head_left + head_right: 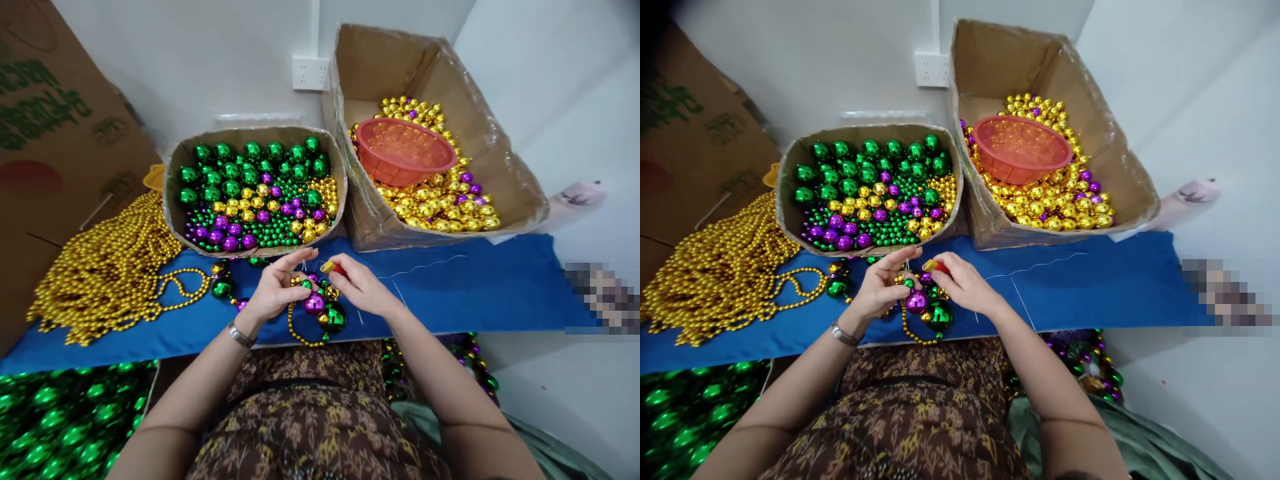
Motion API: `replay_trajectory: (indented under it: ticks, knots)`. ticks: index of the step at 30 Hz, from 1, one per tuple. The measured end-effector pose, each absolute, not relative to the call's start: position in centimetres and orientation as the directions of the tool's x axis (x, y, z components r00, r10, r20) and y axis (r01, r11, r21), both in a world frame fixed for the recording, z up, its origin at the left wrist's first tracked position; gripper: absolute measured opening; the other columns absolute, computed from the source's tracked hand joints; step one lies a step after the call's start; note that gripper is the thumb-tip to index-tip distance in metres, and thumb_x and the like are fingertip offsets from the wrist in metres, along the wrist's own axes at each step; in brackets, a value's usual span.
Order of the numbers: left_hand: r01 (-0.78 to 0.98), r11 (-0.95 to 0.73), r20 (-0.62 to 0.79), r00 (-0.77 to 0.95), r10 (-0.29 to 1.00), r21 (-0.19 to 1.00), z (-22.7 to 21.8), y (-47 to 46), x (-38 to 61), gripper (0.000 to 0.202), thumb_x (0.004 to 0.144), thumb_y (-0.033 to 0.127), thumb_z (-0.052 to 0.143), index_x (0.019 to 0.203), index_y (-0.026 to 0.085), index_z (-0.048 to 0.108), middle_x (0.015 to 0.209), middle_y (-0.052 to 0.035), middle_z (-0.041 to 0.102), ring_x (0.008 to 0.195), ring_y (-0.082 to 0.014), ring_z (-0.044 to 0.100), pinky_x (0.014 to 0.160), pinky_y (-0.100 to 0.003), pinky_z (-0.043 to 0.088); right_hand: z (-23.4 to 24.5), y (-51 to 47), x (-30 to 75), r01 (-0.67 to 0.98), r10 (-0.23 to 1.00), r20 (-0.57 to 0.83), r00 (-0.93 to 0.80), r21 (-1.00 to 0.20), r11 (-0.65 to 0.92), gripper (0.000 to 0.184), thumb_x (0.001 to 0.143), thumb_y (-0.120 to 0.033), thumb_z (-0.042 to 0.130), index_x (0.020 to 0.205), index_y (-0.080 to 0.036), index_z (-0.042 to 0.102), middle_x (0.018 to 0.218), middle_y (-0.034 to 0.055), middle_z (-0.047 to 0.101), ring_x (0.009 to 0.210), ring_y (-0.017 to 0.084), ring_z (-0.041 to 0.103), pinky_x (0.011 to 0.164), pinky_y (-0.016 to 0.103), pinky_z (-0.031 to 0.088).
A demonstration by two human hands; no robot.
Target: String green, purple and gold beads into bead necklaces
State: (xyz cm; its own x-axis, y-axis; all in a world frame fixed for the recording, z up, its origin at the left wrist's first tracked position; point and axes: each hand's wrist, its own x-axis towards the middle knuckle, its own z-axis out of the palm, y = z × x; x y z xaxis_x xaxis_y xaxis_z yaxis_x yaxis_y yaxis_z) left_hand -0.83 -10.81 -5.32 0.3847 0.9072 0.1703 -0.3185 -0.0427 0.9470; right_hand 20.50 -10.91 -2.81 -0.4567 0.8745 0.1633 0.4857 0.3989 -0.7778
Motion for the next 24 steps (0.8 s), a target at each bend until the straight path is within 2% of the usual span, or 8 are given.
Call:
replay_trajectory:
  ticks: [3,6,9,12,15,19,24]
  knots:
    - [-0.291,-0.059,0.174,0.388,0.905,0.955,-5.4,-10.8,-0.8,0.066,0.066,0.032,0.083,0.128,0.03,0.059,0.142,-0.0132,0.052,0.076,-0.0173,0.07,0.063,-0.028,0.057,-2.7,-10.6,19.8,0.484,0.843,0.157,-0.514,-0.759,0.436,0.027,0.096,-0.044,0.041,0.105,-0.022,0.053,0.08,-0.0003,0.063,0.07,0.013,0.057,0.067,0.026,0.042]
    - [-0.285,-0.06,0.173,0.391,0.904,0.957,-5.5,-10.7,-0.8,0.066,0.066,0.034,0.083,0.128,0.029,0.059,0.141,-0.0132,0.052,0.076,-0.0176,0.07,0.064,-0.029,0.057,-3.0,-10.1,19.2,0.497,0.83,0.165,-0.532,-0.734,0.464,0.038,0.097,-0.051,0.035,0.09,-0.021,0.056,0.075,0.0002,0.061,0.068,0.013,0.055,0.063,0.025,0.038]
    - [-0.33,-0.034,0.174,0.403,0.899,0.943,-5.5,-10.6,-0.6,0.065,0.065,0.027,0.084,0.126,0.03,0.061,0.139,-0.0118,0.054,0.075,-0.0163,0.069,0.067,-0.03,0.058,-3.3,-9.7,18.6,0.533,0.842,0.201,-0.5,-0.695,0.483,0.05,0.097,-0.056,0.026,0.075,-0.02,0.053,0.071,0.0013,0.059,0.069,0.014,0.054,0.065,0.026,0.037]
    - [-0.384,-0.002,0.173,0.412,0.894,0.923,-5.5,-10.6,-0.4,0.064,0.065,0.02,0.083,0.124,0.029,0.062,0.137,-0.0103,0.056,0.078,-0.0155,0.069,0.069,-0.028,0.058,-3.5,-9.5,18.0,0.571,0.852,0.229,-0.471,-0.657,0.492,0.05,0.098,-0.052,0.026,0.068,-0.02,0.049,0.067,0.0009,0.056,0.069,0.014,0.053,0.066,0.026,0.036]
    - [-0.399,0.009,0.166,0.402,0.9,0.917,-5.5,-10.5,-0.3,0.064,0.064,0.019,0.083,0.124,0.026,0.063,0.137,-0.0111,0.056,0.095,-0.0214,0.068,0.07,-0.026,0.058,-3.7,-9.6,17.7,0.584,0.848,0.277,-0.452,-0.627,0.516,0.046,0.098,-0.047,0.027,0.067,-0.02,0.047,0.064,0.0009,0.054,0.068,0.015,0.051,0.065,0.027,0.035]
    - [-0.39,0.001,0.167,0.396,0.903,0.921,-5.7,-10.5,-0.3,0.065,0.064,0.018,0.083,0.125,0.026,0.062,0.14,-0.0097,0.054,0.123,-0.0307,0.055,0.073,-0.027,0.059,-3.8,-9.7,17.6,0.575,0.837,0.324,-0.441,-0.614,0.541,0.041,0.098,-0.041,0.027,0.068,-0.021,0.047,0.064,0.0006,0.054,0.066,0.015,0.05,0.064,0.027,0.035]
    - [-0.4,0.0,0.174,0.398,0.901,0.917,-5.8,-10.4,-0.3,0.066,0.064,0.016,0.083,0.126,0.027,0.062,0.14,-0.01,0.054,0.132,-0.0329,0.046,0.074,-0.026,0.059,-3.8,-9.6,17.5,0.581,0.826,0.34,-0.45,-0.591,0.56,0.039,0.098,-0.037,0.031,0.067,-0.021,0.049,0.065,0.0008,0.056,0.069,0.015,0.052,0.067,0.028,0.037]
